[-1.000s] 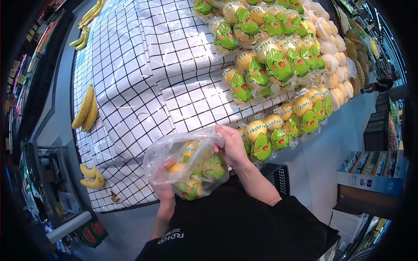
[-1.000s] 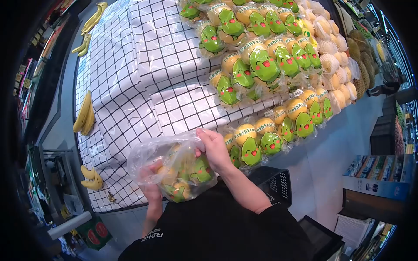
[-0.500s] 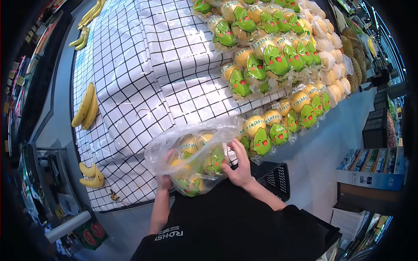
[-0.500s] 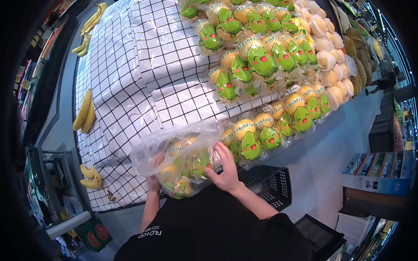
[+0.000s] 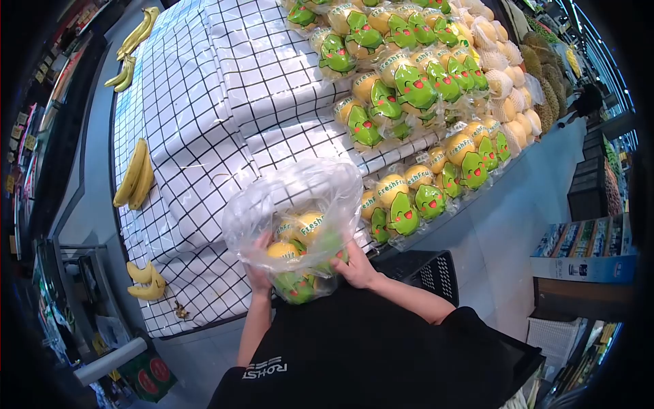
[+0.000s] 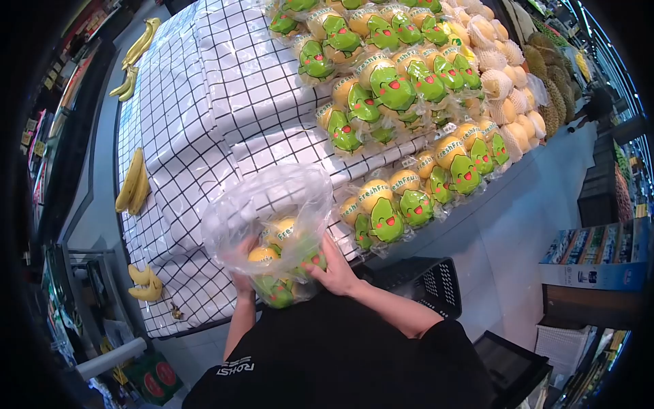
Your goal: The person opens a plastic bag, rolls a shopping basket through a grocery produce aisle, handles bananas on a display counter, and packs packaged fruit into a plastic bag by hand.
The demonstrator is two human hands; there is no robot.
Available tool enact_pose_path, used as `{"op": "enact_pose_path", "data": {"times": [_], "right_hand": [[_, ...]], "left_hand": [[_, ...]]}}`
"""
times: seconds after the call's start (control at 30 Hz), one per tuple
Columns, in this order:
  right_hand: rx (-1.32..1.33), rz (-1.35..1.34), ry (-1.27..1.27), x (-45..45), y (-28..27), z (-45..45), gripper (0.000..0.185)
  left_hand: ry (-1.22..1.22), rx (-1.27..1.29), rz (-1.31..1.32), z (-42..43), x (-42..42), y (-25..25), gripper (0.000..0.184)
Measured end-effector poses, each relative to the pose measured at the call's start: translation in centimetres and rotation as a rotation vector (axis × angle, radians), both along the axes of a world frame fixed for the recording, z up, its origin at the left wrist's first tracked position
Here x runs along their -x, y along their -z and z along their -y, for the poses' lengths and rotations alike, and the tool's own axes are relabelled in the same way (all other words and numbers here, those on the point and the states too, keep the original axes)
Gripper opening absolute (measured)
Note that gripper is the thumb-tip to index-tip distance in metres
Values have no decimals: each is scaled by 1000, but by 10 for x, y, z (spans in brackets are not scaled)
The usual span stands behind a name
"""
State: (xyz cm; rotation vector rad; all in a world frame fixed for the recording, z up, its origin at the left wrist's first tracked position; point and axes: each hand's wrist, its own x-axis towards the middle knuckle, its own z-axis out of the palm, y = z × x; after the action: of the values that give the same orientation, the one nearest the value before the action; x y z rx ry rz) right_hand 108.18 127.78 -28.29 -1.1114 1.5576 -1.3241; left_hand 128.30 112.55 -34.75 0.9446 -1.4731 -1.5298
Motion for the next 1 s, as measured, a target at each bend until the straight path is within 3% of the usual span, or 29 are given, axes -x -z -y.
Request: {"op": "enact_pose_path", "data": {"times": [0.07,0.13,0.37,0.5,0.6,0.73,0.8,1.0], "right_hand": [[15,23,15,4,6,6,89],[33,39,16,8,4,11,86],[41,154,48,12,-5,6,83],[83,165,86,14,0,7,79],[89,164,108,14,-4,12,76],[10,301,92,9,-14,15,73],[19,121,87,10,-9,13,70],[186,-58,135,2,2,14,63]], "left_hand": [[-1,-3,-35,7,5,2,81],[80,-192,-263,13,7,-5,80],[8,41,141,-6,-14,-12,71],[-62,162,190,-25,-22,-12,62],[-1,79,13,-42,-13,-35,68],[3,442,249,-50,-12,-29,72],[5,539,306,-47,-12,-30,73],[93,583,297,-30,-3,-36,67]]}}
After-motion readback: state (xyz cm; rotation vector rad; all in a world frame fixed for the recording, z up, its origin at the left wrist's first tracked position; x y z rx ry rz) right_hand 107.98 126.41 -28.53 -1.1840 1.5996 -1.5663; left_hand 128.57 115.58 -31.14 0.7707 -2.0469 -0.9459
